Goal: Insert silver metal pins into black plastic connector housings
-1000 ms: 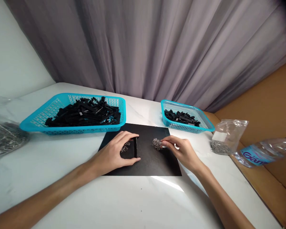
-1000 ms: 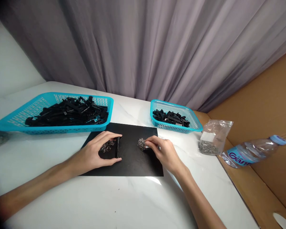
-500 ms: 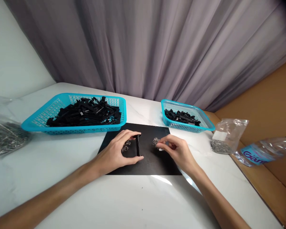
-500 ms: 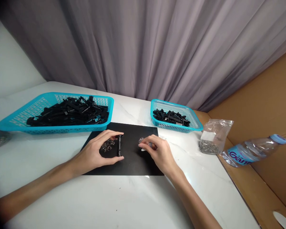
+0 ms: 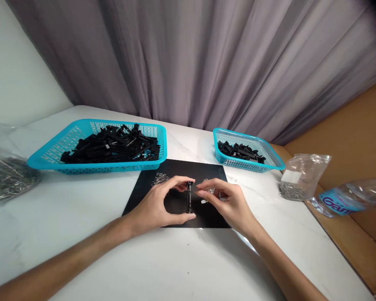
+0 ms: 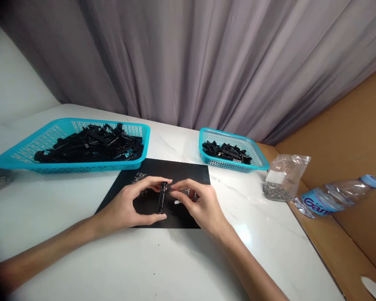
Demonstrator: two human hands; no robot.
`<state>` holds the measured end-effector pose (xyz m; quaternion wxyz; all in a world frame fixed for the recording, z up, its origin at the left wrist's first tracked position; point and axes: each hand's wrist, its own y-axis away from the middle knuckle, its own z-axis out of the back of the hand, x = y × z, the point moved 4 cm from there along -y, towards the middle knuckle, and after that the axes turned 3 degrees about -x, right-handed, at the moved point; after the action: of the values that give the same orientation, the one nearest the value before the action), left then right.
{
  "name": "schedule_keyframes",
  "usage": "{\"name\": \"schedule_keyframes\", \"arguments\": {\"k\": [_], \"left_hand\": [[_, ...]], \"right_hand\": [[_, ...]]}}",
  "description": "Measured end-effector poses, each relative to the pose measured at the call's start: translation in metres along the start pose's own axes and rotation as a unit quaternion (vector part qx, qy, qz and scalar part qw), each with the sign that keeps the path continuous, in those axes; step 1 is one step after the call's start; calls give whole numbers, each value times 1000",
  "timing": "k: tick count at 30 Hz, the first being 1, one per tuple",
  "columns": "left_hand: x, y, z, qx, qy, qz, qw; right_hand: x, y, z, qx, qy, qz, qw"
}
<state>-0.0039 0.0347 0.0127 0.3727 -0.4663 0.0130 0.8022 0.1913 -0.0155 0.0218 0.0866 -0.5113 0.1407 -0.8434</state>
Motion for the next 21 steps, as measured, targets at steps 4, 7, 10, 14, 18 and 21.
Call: {"name": "schedule_keyframes", "arguments": {"k": [4,7,10,14,18,21], "left_hand": [[-3,0,-1,-17,38,11,999],[-6,1,-4,-40,127,21,991],[-7,1,-8,-57,195,39,978],[-5,1,-9,-92,245,56,963],[-6,1,-6,-117,224,52,966],[-8,2,-6,-111,192,34,974]], "right_hand": [[3,0,-1,12,-13,13,1000],[5,0,-2,13,-27,38,999],[5,1,-4,17,-40,38,998],[5,2,-8,19,-56,25,998],[3,4,-13,3,-72,-10,997],[0,6,-15,-12,-85,-18,996]]}}
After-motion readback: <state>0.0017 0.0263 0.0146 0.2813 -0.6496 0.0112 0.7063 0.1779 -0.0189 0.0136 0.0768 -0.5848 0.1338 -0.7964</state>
